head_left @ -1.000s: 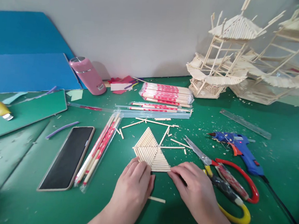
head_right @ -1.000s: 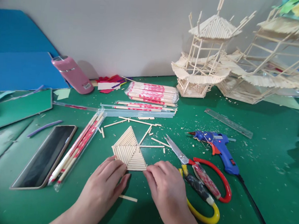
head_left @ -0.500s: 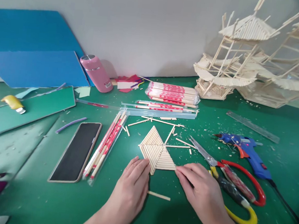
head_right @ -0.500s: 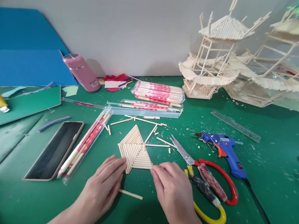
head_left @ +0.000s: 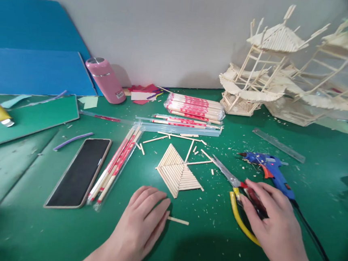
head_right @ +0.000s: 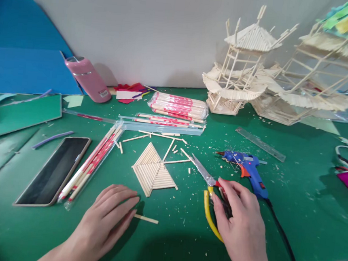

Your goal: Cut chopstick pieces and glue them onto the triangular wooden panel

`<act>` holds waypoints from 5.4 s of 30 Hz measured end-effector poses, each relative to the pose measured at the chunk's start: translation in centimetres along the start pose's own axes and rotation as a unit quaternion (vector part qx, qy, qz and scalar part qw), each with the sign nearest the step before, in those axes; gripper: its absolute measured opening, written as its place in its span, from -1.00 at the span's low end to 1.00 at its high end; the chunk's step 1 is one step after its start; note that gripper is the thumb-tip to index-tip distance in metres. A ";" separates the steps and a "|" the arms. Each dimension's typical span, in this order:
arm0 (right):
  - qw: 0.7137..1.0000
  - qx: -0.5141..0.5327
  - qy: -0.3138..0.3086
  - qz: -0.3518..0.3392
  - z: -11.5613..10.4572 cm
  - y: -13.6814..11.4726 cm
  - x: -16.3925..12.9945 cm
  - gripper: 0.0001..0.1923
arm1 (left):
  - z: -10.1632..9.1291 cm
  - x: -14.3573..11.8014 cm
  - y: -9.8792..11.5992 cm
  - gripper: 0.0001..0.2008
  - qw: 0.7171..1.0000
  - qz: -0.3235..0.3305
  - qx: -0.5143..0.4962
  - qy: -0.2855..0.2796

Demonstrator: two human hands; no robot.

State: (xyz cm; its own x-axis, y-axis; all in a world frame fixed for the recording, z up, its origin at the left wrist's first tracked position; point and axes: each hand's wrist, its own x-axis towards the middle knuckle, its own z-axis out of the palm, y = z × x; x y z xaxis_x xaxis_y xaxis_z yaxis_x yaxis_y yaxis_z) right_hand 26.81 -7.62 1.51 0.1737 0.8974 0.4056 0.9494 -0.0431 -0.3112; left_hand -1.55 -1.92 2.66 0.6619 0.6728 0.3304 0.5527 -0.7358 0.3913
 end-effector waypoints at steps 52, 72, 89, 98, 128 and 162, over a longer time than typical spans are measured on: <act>0.946 0.186 -0.178 -0.195 1.9 -5.9 2.8 -0.86 | -0.2 3.2 0.0 -0.84 0.975 -0.159 -0.157 -0.016; 0.955 0.163 -0.171 -0.177 3.6 -5.7 3.2 -0.84 | 1.9 3.3 -2.1 -0.73 0.996 -0.071 -0.042 0.018; 0.959 0.146 -0.139 -0.201 3.6 -6.2 3.3 -0.85 | 1.7 3.5 -1.8 -0.77 0.996 -0.071 -0.046 0.011; 0.956 0.154 -0.129 -0.215 4.0 -5.7 2.9 -0.84 | 1.8 3.4 -1.9 -0.75 0.997 -0.065 -0.030 0.006; 0.951 0.178 -0.159 -0.199 3.9 -5.8 2.9 -0.81 | 2.0 3.5 -1.9 -0.76 0.998 -0.060 -0.017 0.014; 0.976 0.145 -0.126 -0.101 3.4 -4.9 2.5 -0.75 | 2.8 3.9 -0.5 -0.80 0.993 0.002 0.096 0.069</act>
State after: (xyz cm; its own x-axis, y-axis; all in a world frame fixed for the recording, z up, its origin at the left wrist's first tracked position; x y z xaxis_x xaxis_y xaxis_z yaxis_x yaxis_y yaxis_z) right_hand 21.69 -3.67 1.11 -0.1139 0.9558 0.2711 0.8372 0.2392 -0.4918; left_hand 2.17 0.91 1.39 0.5960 0.6640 0.4515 0.6451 -0.7308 0.2232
